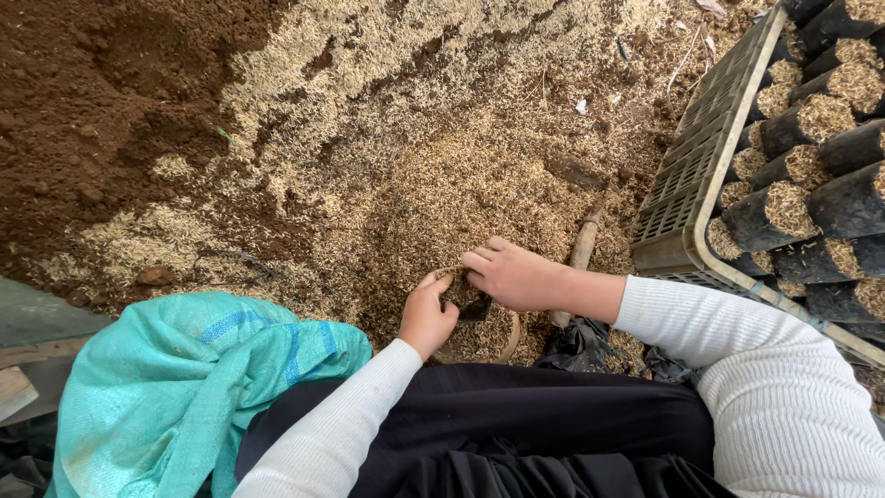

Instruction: The person sits on the ground and fills small black nursery pots with a soil and sawdust mixture. They press the mix into each pot by hand using a round sieve, set filled pots aside, and near the end scoop more mixture with a small hoe.

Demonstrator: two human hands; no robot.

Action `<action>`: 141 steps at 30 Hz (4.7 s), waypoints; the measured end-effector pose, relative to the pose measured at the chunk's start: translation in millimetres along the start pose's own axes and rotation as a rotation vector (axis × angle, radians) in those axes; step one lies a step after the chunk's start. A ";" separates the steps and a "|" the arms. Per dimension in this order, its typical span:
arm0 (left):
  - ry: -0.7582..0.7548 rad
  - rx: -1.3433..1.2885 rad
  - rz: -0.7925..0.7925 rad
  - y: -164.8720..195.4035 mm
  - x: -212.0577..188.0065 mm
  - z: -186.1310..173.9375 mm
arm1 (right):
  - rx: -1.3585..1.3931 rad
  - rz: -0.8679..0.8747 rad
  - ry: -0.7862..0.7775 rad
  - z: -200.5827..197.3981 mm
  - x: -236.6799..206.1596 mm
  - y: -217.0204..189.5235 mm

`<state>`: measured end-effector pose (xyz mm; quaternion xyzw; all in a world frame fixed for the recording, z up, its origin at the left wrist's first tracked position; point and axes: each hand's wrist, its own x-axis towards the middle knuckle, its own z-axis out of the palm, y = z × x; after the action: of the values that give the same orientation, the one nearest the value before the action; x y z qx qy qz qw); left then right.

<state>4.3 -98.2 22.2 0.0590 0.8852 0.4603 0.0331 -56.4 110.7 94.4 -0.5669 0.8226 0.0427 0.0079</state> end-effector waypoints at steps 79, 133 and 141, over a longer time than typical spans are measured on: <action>0.045 0.142 0.163 6.4 -0.9 -2.9 | 0.856 0.344 0.035 -5.5 10.7 -3.1; -0.015 0.101 0.022 -8.0 16.6 -7.0 | 0.826 0.326 -0.310 -20.8 27.1 6.8; 0.009 -0.063 -0.245 -1.0 1.4 -1.0 | 0.378 0.104 0.205 11.8 -5.3 -32.2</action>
<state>2.7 -99.4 21.9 -0.0529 0.8709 0.4808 0.0869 -24.8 105.3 81.0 -0.5135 0.8407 -0.1696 0.0282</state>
